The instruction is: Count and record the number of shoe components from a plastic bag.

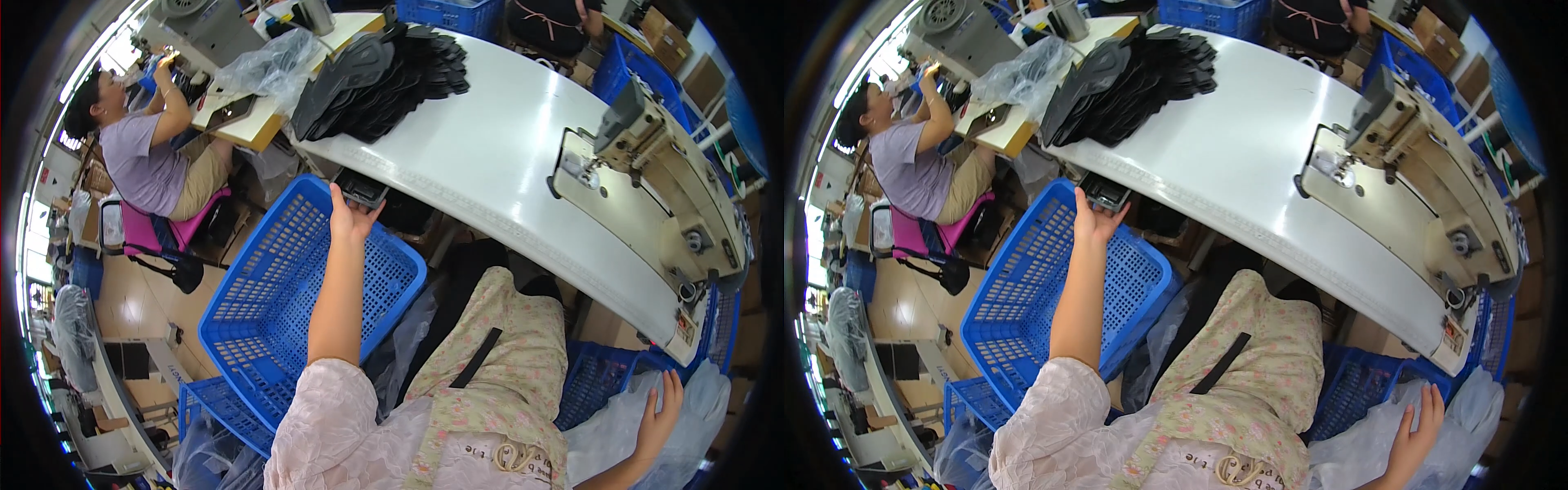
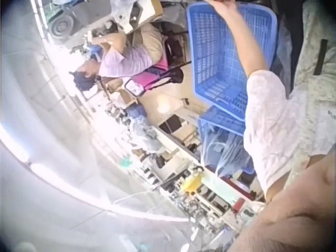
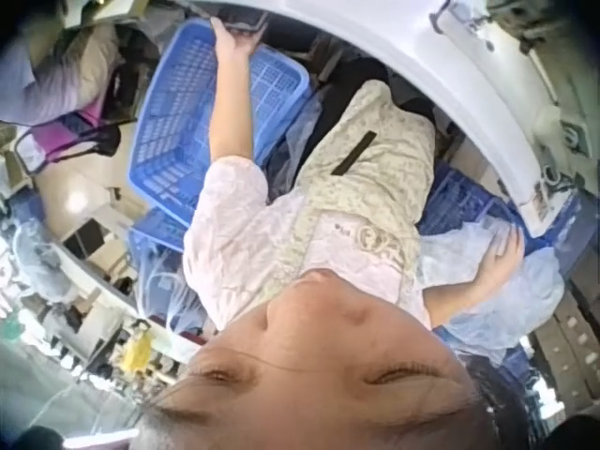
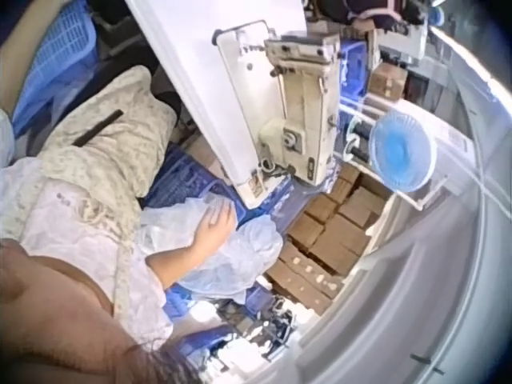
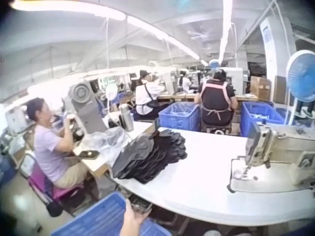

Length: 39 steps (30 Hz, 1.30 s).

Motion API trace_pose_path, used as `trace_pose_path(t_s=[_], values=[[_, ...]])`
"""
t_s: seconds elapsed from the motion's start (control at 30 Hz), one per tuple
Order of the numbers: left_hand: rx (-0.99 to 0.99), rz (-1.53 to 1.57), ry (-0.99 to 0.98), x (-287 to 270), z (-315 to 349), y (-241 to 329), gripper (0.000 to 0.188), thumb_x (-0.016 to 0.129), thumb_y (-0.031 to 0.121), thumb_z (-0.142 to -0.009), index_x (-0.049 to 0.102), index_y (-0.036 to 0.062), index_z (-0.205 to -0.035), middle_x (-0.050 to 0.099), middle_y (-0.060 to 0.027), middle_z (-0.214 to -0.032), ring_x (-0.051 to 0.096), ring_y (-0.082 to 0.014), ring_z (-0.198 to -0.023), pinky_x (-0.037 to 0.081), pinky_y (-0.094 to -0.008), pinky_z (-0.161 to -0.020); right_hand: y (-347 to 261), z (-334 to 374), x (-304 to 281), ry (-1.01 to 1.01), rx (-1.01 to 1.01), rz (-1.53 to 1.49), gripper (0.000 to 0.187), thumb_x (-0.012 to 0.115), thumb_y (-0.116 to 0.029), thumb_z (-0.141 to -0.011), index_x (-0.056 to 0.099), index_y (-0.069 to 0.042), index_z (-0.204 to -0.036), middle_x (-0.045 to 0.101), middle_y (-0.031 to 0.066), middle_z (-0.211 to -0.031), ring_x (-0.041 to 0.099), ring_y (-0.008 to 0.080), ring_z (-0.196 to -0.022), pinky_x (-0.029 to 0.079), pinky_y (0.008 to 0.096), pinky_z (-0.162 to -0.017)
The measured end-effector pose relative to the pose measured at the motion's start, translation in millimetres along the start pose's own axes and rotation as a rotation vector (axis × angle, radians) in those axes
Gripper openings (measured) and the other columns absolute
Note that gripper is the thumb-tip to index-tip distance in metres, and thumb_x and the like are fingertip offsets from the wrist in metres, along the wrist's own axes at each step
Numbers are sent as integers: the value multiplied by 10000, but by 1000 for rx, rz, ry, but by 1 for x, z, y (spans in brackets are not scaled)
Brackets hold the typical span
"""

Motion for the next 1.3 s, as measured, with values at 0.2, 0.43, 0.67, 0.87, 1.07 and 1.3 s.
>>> trace_pose_path(t_s=[0.2, 0.43, 0.67, 0.87, 1.07, 1.3], values=[[-11, -26, 11, -50, 37, 21, 592, 403, 592, -906, 424, 142, -1291, 444, -109, -1314, 438, -348, -1206, 359, -595, -979, -24, -25, 10, -98, -18, 32, 333, 531, -80, -891, 546, -2, -1214, 504, 161, -1297, 461, 308, -1215, 335, 364, -1024], [149, -143, 50, -73, 58, 45, 485, 484, 449, -934, 432, 122, -1289, 427, -116, -1323, 425, -283, -1208, 371, -473, -968, -62, -53, 22, -192, -147, 96, 344, 542, -48, -875, 546, -7, -1217, 507, 170, -1290, 466, 310, -1209, 341, 364, -1019], [1191, -1673, 182, -12, 116, 106, 243, 676, 249, -758, 665, 7, -775, 451, -258, -1309, 286, -394, -1321, 206, -523, -1080, -91, -67, 34, -222, -209, 76, 346, 539, -46, -872, 545, -5, -1216, 510, 162, -1288, 459, 313, -1219, 336, 367, -1024], [969, -2024, 180, 7, 97, 101, 307, 645, 301, -774, 692, 2, -822, 408, -262, -1367, 230, -385, -1363, 172, -524, -1100, -117, -76, 39, -257, -202, 82, 337, 536, -40, -869, 551, 0, -1203, 516, 162, -1281, 465, 310, -1214, 337, 369, -1024], [943, -1839, 140, 3, 93, 96, 253, 665, 196, -763, 661, -43, -844, 401, -255, -1369, 190, -414, -1366, 175, -535, -1093, -140, -82, 48, -278, -250, 71, 334, 545, -43, -865, 554, 4, -1195, 522, 158, -1269, 483, 310, -1187, 359, 366, -1002], [661, -1155, -1, -41, 73, 103, 282, 682, 181, -764, 687, 74, -1025, 379, -199, -1422, 113, -365, -1406, 142, -467, -1112, -207, -85, 73, -312, -406, 75, 361, 593, -24, -796, 571, 3, -1156, 541, 175, -1222, 509, 344, -1130, 383, 388, -967]])
Point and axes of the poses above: each hand's wrist, its own z-axis away from the middle knuckle, its own x-axis out of the palm, y = z × x, the point moved 8 cm from there along -z, towards the middle knuckle
